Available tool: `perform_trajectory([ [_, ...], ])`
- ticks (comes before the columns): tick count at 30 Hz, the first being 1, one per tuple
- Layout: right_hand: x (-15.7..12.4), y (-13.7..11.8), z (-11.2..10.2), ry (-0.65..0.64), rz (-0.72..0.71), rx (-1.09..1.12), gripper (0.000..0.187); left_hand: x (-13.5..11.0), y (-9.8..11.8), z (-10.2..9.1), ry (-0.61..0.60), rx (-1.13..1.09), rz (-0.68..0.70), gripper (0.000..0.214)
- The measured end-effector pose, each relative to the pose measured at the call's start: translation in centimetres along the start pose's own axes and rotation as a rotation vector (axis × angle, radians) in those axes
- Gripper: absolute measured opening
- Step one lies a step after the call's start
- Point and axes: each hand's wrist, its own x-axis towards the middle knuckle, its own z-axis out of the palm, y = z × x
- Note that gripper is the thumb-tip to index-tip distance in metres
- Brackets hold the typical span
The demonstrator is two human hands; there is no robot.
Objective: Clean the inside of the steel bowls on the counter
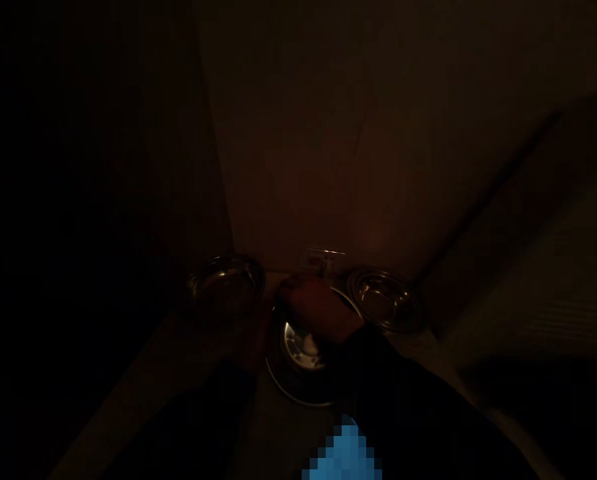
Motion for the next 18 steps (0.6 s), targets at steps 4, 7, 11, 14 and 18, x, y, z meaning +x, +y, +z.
perform_trajectory([
  [4, -0.2, 0.9, 0.5, 0.022, 0.054, 0.028, 0.029, 0.2, -0.6, 0.0, -0.007, 0.007, 0.002, 0.038],
  [7, -0.9, 1.8, 0.7, 0.04, 0.127, 0.041, 0.032, 0.2, -1.1, -0.1, -0.022, 0.021, 0.009, 0.041],
  [11, -2.9, 3.7, 0.9, 0.059, 0.272, 0.032, 0.032, 0.1, -1.4, -0.4, -0.053, -0.019, -0.013, 0.048],
  [14, -4.5, 4.9, 1.0, 0.045, 0.356, 0.011, 0.036, 0.0, -1.1, -0.5, -0.064, -0.006, -0.032, 0.048],
  [18, -5.2, 5.2, 0.9, 0.023, 0.372, -0.018, 0.035, -0.4, -0.3, -0.6, -0.08, -0.016, -0.051, 0.046],
])
